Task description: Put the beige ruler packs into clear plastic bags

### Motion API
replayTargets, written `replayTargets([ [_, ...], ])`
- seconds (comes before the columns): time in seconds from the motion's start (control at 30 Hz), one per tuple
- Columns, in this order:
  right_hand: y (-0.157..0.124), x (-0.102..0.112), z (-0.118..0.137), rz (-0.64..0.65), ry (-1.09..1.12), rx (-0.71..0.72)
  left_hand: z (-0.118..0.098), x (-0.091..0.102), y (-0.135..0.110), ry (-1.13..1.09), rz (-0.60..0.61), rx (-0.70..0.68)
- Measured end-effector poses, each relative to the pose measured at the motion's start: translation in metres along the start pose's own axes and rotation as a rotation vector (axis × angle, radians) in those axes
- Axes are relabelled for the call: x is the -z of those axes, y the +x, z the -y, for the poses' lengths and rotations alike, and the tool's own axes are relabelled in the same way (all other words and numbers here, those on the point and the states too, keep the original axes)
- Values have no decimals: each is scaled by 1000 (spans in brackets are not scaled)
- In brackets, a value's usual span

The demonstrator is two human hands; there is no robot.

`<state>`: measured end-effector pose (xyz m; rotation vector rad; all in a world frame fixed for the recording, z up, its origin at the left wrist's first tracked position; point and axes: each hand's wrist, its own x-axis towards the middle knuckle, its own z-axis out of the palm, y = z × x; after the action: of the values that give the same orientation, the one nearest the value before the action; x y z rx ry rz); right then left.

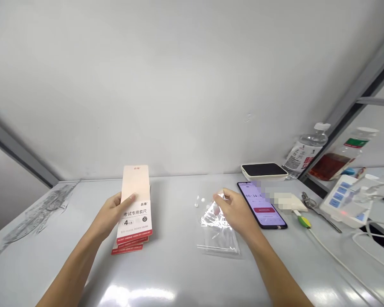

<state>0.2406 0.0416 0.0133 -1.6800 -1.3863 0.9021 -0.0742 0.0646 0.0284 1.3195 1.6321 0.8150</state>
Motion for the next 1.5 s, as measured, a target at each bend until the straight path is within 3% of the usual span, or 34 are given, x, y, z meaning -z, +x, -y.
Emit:
replayTargets([
  [0.13, -18, -18, 16, -76, 145, 102, -11, -32, -27, -285, 268, -93],
  [0.23, -29, -37, 20, -117, 128, 275, -8, -60, -45, -251, 540, -114],
  [0.37, -39, -49, 20, -32, 241, 352, -2, -76, -48, -201, 297, -106],
  [0.63, -33, -42, 19, 335, 844, 136, 4, -69, -32, -120, 55, -147],
  [0.83, -32, -48, 20, 421, 1099, -41, 4, -68, -31, -178, -71, -127],
  [1.0, -33, -46, 21, 442, 1189, -73, -5, -66, -33, -220, -210, -93],
  [1.13, -33, -48, 22, 478, 1251, -71, 0, -69, -33, -230, -179, -112],
  [1.5, -34, -61, 14, 407, 1445, -124, 6, -80, -38, -300, 130, -105],
])
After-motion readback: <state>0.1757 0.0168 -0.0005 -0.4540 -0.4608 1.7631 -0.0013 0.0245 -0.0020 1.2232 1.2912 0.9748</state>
